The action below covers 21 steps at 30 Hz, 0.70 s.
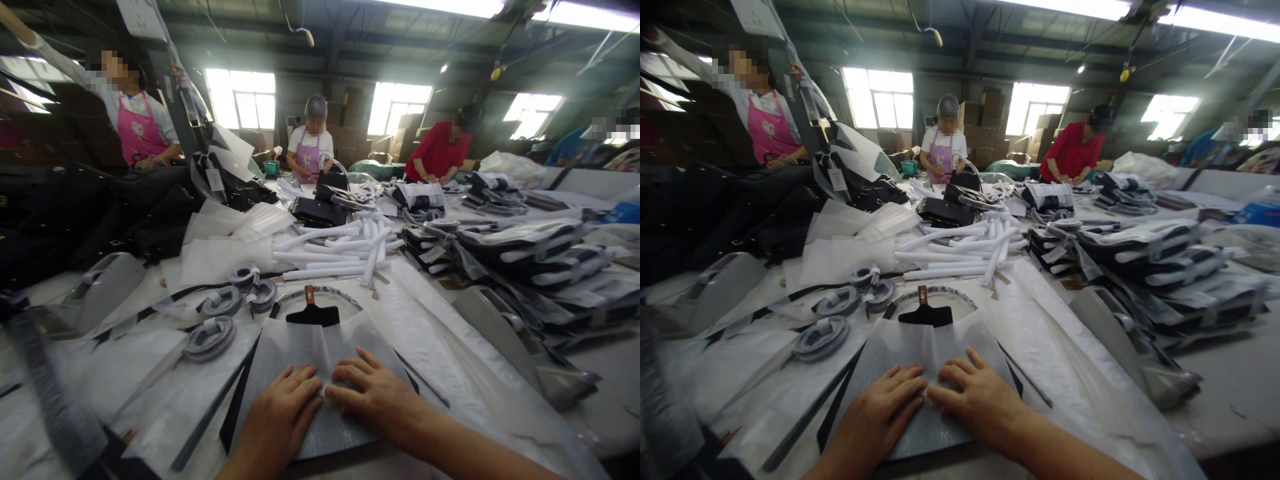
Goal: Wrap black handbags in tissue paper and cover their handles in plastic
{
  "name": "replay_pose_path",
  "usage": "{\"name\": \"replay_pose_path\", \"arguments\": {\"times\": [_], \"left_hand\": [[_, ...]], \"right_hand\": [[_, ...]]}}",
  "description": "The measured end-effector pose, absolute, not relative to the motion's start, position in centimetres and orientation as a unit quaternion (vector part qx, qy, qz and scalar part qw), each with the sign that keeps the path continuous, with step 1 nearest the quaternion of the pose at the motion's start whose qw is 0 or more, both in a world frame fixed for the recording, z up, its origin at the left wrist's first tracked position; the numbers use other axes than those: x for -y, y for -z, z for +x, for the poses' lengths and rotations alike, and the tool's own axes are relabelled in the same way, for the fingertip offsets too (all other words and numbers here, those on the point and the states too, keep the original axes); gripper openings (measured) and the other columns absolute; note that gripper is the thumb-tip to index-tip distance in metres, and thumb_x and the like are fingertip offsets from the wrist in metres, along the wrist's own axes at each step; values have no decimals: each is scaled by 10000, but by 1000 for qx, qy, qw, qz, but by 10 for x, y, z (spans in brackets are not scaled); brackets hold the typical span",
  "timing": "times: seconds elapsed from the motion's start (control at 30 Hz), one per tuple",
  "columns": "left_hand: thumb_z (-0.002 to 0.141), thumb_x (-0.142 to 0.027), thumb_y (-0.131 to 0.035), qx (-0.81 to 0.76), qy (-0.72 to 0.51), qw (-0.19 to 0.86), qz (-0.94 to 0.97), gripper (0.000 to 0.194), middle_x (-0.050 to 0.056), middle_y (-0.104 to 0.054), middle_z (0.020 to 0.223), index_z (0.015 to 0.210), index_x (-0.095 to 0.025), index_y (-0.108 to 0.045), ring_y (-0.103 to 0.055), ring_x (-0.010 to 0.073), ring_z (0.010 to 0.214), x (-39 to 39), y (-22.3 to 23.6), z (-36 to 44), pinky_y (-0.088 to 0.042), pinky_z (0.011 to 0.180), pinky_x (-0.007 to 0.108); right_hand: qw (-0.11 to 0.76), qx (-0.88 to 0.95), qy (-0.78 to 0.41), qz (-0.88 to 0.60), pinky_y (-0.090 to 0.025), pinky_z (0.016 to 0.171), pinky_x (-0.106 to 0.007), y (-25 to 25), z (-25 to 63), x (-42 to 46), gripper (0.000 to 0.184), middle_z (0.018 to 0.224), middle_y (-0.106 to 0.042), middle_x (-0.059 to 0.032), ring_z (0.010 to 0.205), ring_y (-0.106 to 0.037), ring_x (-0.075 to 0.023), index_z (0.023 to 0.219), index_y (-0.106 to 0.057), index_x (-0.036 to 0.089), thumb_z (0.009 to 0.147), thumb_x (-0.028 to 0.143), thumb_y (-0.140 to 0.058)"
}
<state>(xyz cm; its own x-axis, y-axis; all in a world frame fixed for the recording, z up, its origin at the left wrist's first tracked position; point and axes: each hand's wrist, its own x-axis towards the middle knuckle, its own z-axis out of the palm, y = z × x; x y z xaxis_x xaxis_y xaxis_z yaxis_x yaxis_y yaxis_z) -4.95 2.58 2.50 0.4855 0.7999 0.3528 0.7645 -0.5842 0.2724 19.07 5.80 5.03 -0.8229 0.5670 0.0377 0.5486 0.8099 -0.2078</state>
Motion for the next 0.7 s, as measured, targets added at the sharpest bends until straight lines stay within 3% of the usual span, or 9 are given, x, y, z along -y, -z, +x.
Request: {"name": "replay_pose_path", "arguments": {"times": [0.47, 0.7], "left_hand": [[916, -228, -569, -449, -239, 32, 860, 278, -6, -687, 1268, 1183, -295, -605, -650, 199, 1167, -26, -24, -50, -547, 995, 413], [943, -292, -545, -427, -250, -48, 868, 295, 7, -684, 1271, 1232, -268, -602, -667, 191, 1137, -27, -19, -53, -584, 938, 375]], "right_hand": [[65, 953, -104, -277, -326, 1138, -570, -53, 194, -55, 326, 1368, -602, -40, 1301, -514, -221, 1330, -561, 370, 1038, 282, -446], [94, 942, -129, -296, -295, 1164, -548, -54, 194, -53, 370, 1405, -584, -84, 1314, -521, -209, 1367, -546, 310, 1018, 219, -462]]}}
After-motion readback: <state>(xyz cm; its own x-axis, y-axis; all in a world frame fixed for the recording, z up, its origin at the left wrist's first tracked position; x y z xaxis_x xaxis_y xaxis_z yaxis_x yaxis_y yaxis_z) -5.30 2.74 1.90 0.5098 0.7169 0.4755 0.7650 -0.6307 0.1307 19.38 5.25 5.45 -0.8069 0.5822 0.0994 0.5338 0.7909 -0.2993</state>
